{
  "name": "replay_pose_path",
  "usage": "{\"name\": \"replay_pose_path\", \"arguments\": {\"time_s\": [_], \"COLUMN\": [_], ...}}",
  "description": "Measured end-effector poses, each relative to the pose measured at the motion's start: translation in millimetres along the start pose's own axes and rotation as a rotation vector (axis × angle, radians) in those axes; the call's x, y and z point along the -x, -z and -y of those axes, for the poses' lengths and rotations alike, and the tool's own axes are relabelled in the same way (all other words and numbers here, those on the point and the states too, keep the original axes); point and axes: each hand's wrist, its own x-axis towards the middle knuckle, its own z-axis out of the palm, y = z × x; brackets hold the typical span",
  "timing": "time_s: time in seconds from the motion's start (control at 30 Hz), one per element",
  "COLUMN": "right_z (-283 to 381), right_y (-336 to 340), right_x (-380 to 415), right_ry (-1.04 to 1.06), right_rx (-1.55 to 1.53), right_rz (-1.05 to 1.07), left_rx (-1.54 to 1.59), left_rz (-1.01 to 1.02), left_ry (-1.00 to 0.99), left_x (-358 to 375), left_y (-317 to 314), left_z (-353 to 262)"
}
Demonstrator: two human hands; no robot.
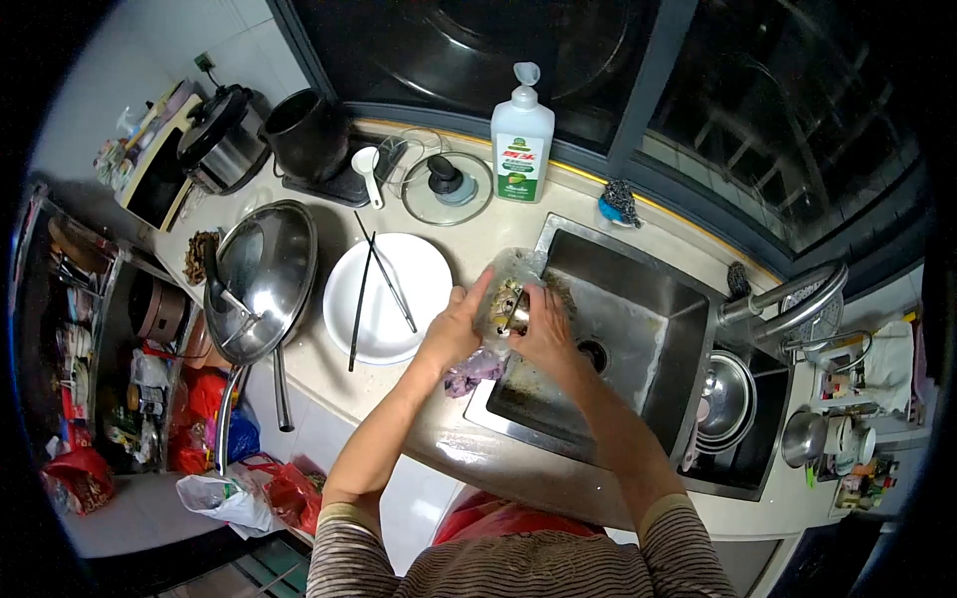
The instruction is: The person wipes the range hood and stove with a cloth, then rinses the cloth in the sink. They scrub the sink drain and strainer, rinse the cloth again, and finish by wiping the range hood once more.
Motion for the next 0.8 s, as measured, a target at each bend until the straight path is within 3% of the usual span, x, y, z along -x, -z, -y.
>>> {"name": "replay_pose_path", "arguments": {"time_s": [0.17, 0.23, 0.37, 0.47, 0.67, 0.77, 0.8], "right_z": [21, 5, 8, 10, 23, 15, 17], "right_y": [1, -24, -27, -29, -25, -33, -32], "right_x": [-6, -3, -8, 0, -6, 0, 0], "right_ry": [0.202, 0.156, 0.112, 0.218, 0.211, 0.173, 0.166], "right_rx": [0.073, 0.024, -0.114, -0.042, -0.136, 0.001, -0.044], "right_rz": [-0.112, -0.149, -0.107, -0.167, -0.211, -0.083, -0.126], "left_rx": [0.115, 0.111, 0.154, 0.145, 0.125, 0.121, 0.136], "left_rz": [-0.198, -0.328, -0.344, -0.361, -0.377, -0.370, -0.376], "left_ry": [-0.045, -0.073, -0.055, -0.066, -0.079, -0.078, -0.081], "left_x": [1, 1, 2, 5, 2, 2, 5], "left_y": [-1, -2, -7, -5, -5, -5, -6], "left_z": [-2, -3, -3, -3, -1, -3, -4]}}
